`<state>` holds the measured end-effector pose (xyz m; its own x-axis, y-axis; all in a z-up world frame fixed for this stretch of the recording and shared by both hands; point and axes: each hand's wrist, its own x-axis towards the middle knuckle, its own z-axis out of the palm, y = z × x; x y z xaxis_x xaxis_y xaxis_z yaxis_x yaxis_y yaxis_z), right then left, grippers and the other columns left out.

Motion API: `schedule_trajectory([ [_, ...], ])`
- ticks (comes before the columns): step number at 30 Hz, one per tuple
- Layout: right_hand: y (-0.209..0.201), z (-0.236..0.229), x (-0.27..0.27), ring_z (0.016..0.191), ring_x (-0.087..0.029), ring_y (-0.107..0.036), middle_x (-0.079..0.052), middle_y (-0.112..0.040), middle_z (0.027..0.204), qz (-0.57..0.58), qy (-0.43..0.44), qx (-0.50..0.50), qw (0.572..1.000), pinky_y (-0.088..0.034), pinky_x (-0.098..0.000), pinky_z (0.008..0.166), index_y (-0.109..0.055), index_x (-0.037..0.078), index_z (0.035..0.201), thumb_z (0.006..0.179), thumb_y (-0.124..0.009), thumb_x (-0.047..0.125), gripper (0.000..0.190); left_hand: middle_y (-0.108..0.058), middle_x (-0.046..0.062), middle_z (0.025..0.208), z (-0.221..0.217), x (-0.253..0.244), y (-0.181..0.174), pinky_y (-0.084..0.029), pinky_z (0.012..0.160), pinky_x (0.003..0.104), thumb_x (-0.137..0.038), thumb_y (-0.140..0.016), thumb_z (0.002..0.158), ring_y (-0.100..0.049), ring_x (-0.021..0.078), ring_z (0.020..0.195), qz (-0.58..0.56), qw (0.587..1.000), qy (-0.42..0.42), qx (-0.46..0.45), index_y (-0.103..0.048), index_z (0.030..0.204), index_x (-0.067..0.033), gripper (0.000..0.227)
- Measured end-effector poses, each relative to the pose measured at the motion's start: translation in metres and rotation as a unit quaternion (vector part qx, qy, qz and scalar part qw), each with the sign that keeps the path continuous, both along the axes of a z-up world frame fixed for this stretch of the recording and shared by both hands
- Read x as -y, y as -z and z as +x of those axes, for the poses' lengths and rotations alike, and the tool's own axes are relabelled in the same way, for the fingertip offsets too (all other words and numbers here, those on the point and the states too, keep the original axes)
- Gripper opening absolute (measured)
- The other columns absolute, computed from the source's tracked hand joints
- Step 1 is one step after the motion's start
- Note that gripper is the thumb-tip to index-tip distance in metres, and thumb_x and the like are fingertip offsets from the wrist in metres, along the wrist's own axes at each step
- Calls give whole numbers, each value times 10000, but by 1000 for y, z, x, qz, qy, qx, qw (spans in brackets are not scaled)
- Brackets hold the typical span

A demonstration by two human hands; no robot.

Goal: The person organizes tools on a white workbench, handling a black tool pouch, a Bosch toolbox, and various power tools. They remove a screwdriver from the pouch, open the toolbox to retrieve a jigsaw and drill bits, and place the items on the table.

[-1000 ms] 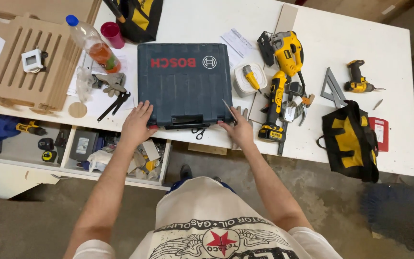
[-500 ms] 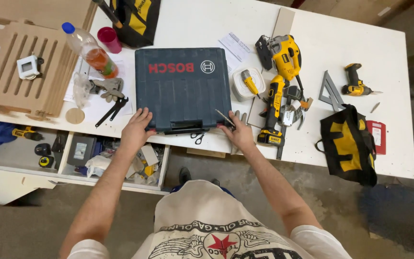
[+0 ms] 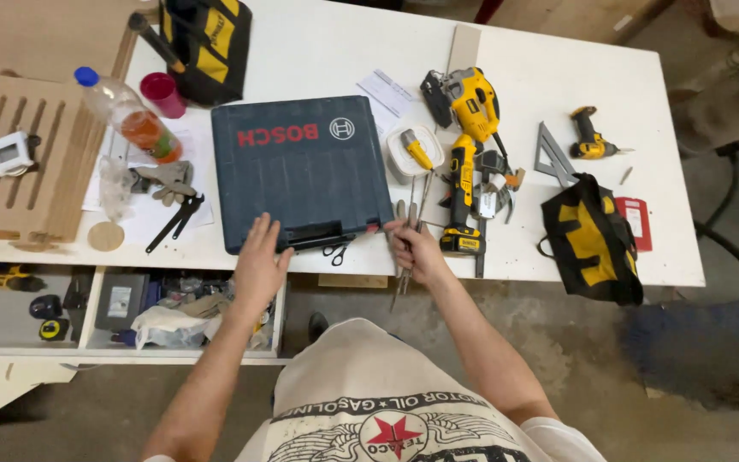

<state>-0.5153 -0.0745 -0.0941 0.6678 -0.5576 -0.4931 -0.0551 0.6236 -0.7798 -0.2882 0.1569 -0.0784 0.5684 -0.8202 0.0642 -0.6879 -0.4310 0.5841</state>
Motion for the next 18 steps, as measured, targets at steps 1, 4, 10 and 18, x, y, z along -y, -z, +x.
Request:
schedule_trajectory([
  [1,2,-3,-1,416,-56,-281,32,-349,608,0,9,-4,1000,-229,-171,326,-655,97,1116,971,-570,174,185,-381,214,1625,-16,9,16,-283,1235,443,-218,-643,1007,-349,361,1495,0,1000,9,-4,-523,1475,26,541],
  [4,4,-6,-3,416,-20,-290,28,-329,650,109,-25,108,988,-228,-136,327,-666,69,1095,977,-522,208,232,-661,32,1366,-66,39,47,-535,1038,374,-398,-733,953,-621,267,1256,-50,969,29,-242,-666,1353,-220,443],
  [10,-1,4,-11,480,-40,-346,34,-378,671,127,45,163,977,-280,-146,406,-612,95,1093,1040,-535,206,145,-694,241,1213,-145,79,37,-578,957,511,-317,-681,1010,-692,374,1118,-45,637,119,-760,-577,1299,-5,439],
  [18,2,-7,5,973,-304,-759,-203,-740,1039,127,141,181,965,-635,-457,883,-641,22,1213,1027,-566,202,269,-746,258,921,-135,110,23,-663,611,356,-216,-705,983,-776,291,744,-11,665,122,-736,-571,1145,22,317],
])
